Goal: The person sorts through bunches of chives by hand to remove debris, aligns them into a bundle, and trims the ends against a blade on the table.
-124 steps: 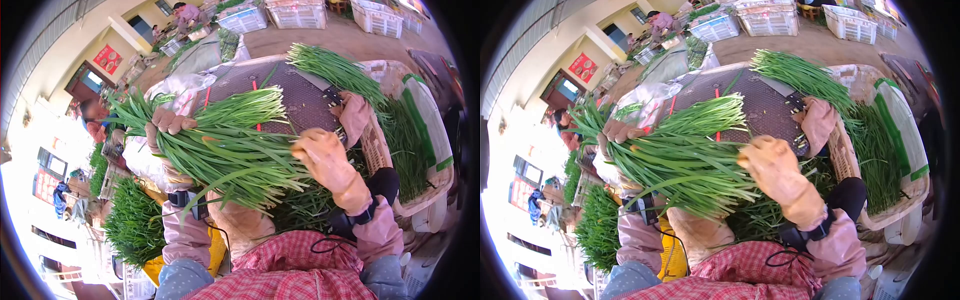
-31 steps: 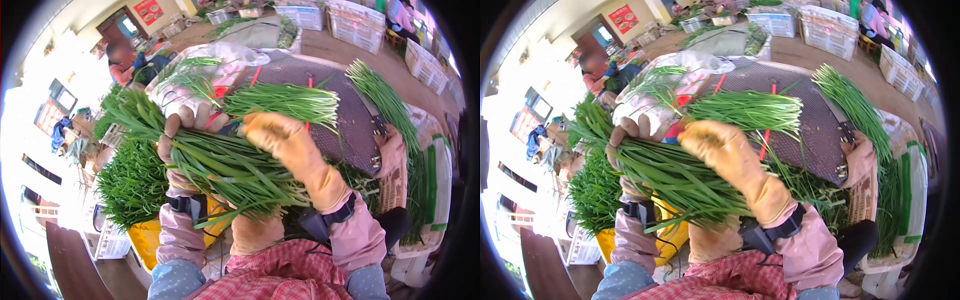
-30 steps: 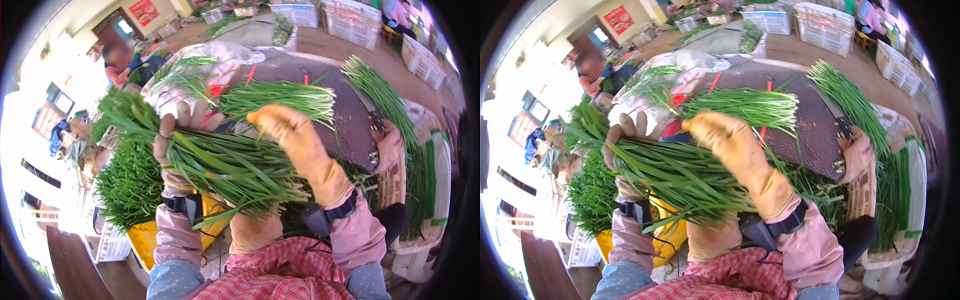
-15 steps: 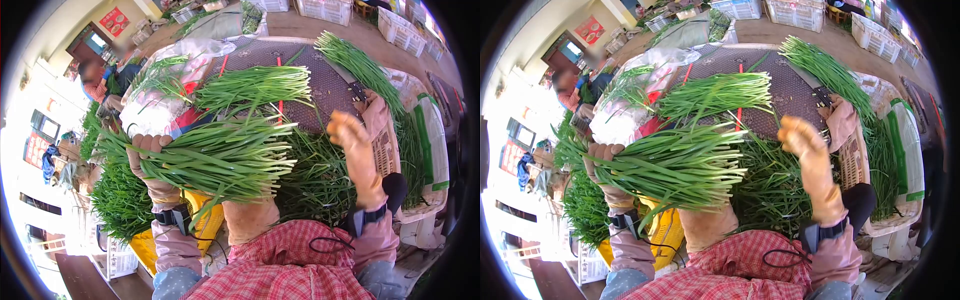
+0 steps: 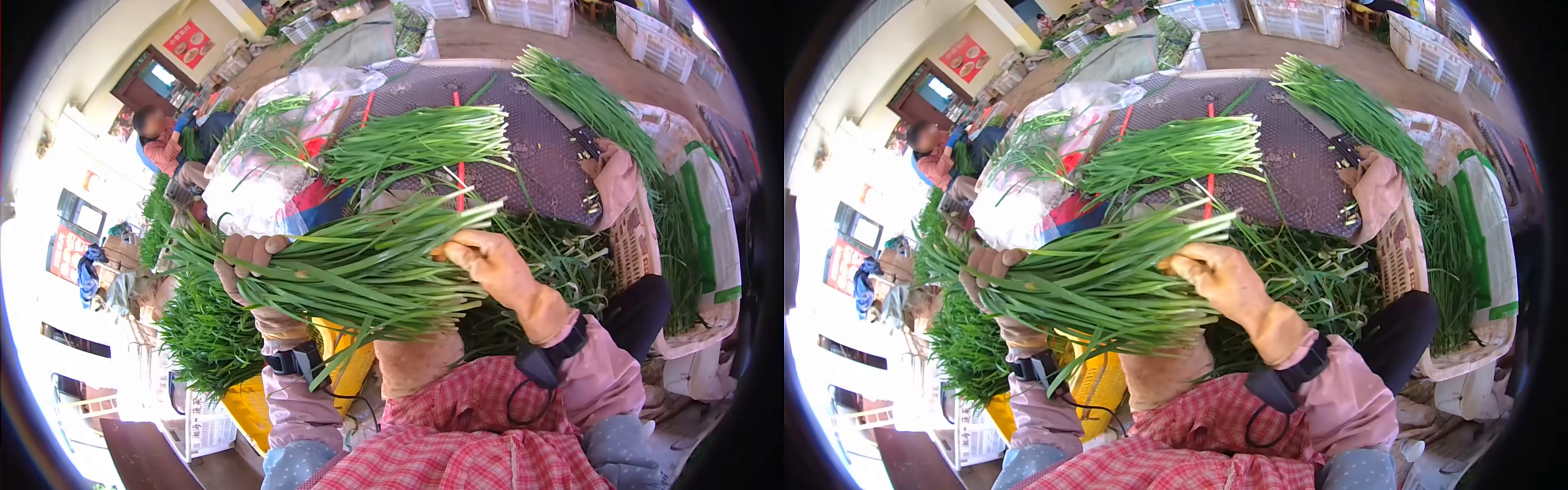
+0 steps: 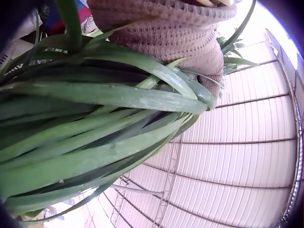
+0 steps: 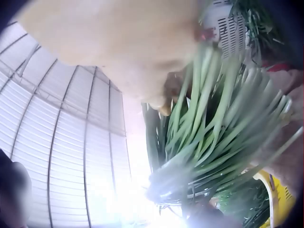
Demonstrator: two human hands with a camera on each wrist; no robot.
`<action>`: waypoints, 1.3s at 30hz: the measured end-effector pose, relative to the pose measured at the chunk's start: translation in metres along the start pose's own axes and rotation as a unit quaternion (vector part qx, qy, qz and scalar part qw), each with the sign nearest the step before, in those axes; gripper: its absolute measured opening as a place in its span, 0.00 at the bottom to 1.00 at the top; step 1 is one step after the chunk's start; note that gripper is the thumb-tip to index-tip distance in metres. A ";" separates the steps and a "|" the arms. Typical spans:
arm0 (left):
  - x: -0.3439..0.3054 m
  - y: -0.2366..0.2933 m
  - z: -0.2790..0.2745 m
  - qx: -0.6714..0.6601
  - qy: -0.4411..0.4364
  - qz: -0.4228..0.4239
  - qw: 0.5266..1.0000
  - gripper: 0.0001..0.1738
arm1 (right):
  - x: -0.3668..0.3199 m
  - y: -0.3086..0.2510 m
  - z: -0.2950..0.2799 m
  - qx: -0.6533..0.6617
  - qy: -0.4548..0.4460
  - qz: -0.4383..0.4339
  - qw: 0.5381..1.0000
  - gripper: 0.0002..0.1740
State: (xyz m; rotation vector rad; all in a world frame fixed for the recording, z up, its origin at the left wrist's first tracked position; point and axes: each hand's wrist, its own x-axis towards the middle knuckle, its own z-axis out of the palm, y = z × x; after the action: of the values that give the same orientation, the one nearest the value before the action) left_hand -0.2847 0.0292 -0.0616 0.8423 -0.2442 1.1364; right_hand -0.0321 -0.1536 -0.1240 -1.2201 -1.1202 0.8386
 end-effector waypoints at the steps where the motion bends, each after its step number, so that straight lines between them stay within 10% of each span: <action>1: -0.001 0.001 -0.001 -0.002 0.003 -0.004 1.000 0.16 | -0.012 -0.010 -0.008 0.026 -0.008 0.074 0.997 0.13; 3: -0.003 0.002 -0.002 -0.136 0.082 -0.005 0.987 0.16 | -0.032 -0.002 -0.032 0.047 -0.032 0.053 0.997 0.14; 4: -0.004 0.008 -0.010 0.014 0.139 0.026 0.990 0.16 | -0.042 -0.003 -0.047 0.032 -0.020 0.078 0.996 0.14; 7: -0.004 0.006 -0.017 -0.081 0.083 0.032 0.993 0.15 | -0.068 0.003 -0.113 -0.171 -0.062 0.208 0.961 0.14; 9: -0.002 0.006 -0.014 0.004 0.143 0.049 0.988 0.15 | -0.086 0.009 -0.120 -0.672 -0.079 0.215 0.704 0.18; 10: 0.002 0.004 -0.005 -0.060 0.054 0.009 0.997 0.13 | -0.092 0.005 -0.117 -0.698 0.012 0.105 0.708 0.25; 12: 0.005 0.002 -0.003 -0.118 -0.035 -0.034 0.992 0.13 | -0.073 -0.032 -0.087 -0.434 0.109 -0.005 0.894 0.30; 14: 0.006 -0.004 0.002 -0.127 -0.033 -0.041 0.990 0.14 | -0.040 -0.057 -0.060 -0.488 0.093 -0.169 0.851 0.33; 18: 0.006 -0.013 0.008 -0.122 -0.028 -0.038 0.991 0.14 | 0.011 -0.025 -0.038 -0.419 -0.006 -0.184 0.889 0.29; 21: 0.002 -0.005 0.005 -0.172 -0.004 -0.045 0.984 0.14 | 0.027 -0.027 -0.048 -0.295 -0.035 -0.164 0.941 0.18; 23: -0.004 0.005 -0.023 -0.039 0.107 -0.020 0.993 0.15 | 0.028 -0.061 -0.053 -0.242 -0.084 0.017 0.966 0.17; 24: 0.000 0.000 -0.019 -0.194 0.056 -0.042 0.979 0.16 | 0.031 -0.061 -0.054 -0.243 -0.083 0.019 0.966 0.17; 33: 0.006 -0.004 -0.003 -0.092 -0.050 -0.090 0.990 0.12 | 0.042 -0.050 -0.057 -0.319 -0.064 -0.061 0.944 0.19; 39: 0.004 0.002 -0.014 -0.094 -0.036 -0.088 0.991 0.14 | 0.044 -0.036 -0.063 0.058 -0.187 0.109 0.975 0.17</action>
State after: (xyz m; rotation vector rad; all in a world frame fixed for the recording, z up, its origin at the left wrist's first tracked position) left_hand -0.2881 0.0424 -0.0681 0.7237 -0.3248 0.9045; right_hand 0.0382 -0.1362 -0.0783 -1.1269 -1.2294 1.3241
